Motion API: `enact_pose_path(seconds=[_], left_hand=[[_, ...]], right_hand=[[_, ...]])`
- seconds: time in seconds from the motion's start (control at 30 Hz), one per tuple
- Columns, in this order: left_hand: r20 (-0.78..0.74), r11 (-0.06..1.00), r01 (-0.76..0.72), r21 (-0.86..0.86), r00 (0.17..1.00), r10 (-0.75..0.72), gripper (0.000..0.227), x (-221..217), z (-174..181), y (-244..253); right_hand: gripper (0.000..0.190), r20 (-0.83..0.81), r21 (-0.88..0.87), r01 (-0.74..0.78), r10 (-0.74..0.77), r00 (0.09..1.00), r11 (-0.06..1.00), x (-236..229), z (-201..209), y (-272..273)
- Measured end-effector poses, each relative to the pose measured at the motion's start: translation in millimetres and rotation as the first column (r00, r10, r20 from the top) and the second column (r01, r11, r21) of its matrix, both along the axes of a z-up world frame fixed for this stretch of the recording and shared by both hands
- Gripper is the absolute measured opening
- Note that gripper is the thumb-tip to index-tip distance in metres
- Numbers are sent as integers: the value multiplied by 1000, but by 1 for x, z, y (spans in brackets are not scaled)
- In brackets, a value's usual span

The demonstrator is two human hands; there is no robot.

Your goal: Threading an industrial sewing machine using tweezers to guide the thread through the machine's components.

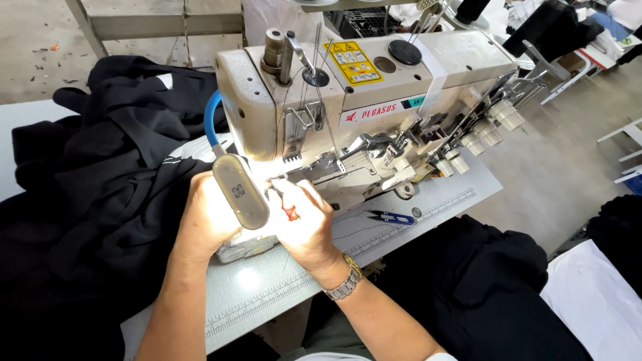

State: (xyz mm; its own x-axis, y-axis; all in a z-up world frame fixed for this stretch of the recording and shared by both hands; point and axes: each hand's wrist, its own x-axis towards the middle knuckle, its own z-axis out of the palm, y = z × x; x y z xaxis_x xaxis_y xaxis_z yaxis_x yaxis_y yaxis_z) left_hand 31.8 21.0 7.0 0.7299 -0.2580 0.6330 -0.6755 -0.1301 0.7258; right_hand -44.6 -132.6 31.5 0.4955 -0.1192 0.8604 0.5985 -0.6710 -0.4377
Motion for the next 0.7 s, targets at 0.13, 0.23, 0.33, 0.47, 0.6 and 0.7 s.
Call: enact_pose_path(seconds=[0.13,0.23,0.33,0.47,0.6,0.7], left_hand=[[2,1000,14,0,1000,-14,19,-1,5,-1],[-13,999,-27,-32,1000,26,18,-9,17,-2],[5,999,-45,-23,999,45,20,-22,35,-5],[-282,940,-268,-210,937,205,6,-34,36,-15],[-555,725,-407,-555,831,40,18,-19,2,-24],[-631,607,-477,-635,774,-51,24,-29,30,-34]], right_hand=[[22,-37,66,-51,53,998,997,-1,-5,-3],[21,-74,94,-69,76,994,993,-4,0,-5],[21,-134,174,-143,167,977,974,-5,-4,-11],[16,-264,404,-240,363,894,883,-6,-7,-21],[16,-380,313,-310,417,825,898,-12,4,-33],[14,-451,304,-361,467,761,882,-21,33,-27]])
